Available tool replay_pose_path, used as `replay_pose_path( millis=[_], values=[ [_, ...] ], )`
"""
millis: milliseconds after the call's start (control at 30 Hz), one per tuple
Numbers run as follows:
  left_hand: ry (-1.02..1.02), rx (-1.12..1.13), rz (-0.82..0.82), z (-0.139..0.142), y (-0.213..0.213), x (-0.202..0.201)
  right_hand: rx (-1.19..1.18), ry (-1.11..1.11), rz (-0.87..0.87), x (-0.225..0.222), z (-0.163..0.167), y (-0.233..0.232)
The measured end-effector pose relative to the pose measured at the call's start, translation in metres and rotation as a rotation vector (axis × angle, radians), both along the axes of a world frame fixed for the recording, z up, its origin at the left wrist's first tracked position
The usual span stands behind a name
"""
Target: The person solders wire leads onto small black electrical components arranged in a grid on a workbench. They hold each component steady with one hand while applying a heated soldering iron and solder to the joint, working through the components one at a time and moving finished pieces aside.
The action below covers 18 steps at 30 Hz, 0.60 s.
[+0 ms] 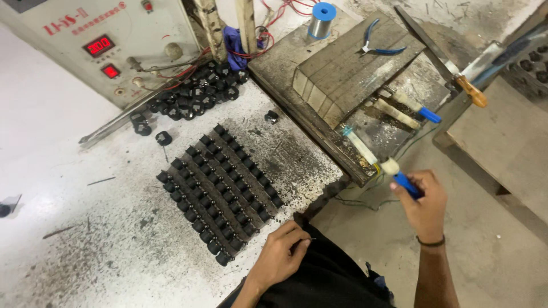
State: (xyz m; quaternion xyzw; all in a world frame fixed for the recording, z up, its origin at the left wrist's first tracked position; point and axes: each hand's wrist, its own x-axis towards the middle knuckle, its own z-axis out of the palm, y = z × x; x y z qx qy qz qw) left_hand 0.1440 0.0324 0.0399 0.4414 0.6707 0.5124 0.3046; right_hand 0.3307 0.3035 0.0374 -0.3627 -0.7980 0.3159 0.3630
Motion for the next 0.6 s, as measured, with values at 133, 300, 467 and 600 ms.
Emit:
replay_pose_path(
  millis=[133, 300, 467, 600],
  values=[
    [-0.090, 0.136, -0.015, 0.018, 0.008, 0.004, 0.000, 0.059, 0.287, -0.029, 0.003, -0.038],
    [-0.074, 0.245, 0.135, 0.029, 0.013, -0.001, -0.094, 0.036, 0.542, -0.082, 0.001, -0.090],
    [-0.154, 0.241, 0.278, 0.018, 0.007, -0.009, 0.020, 0.034, 0.622, -0.093, 0.004, -0.102],
    [-0.064, 0.310, 0.182, 0.010, 0.009, -0.002, 0.145, 0.011, 0.486, -0.072, 0.007, -0.086]
  ],
)
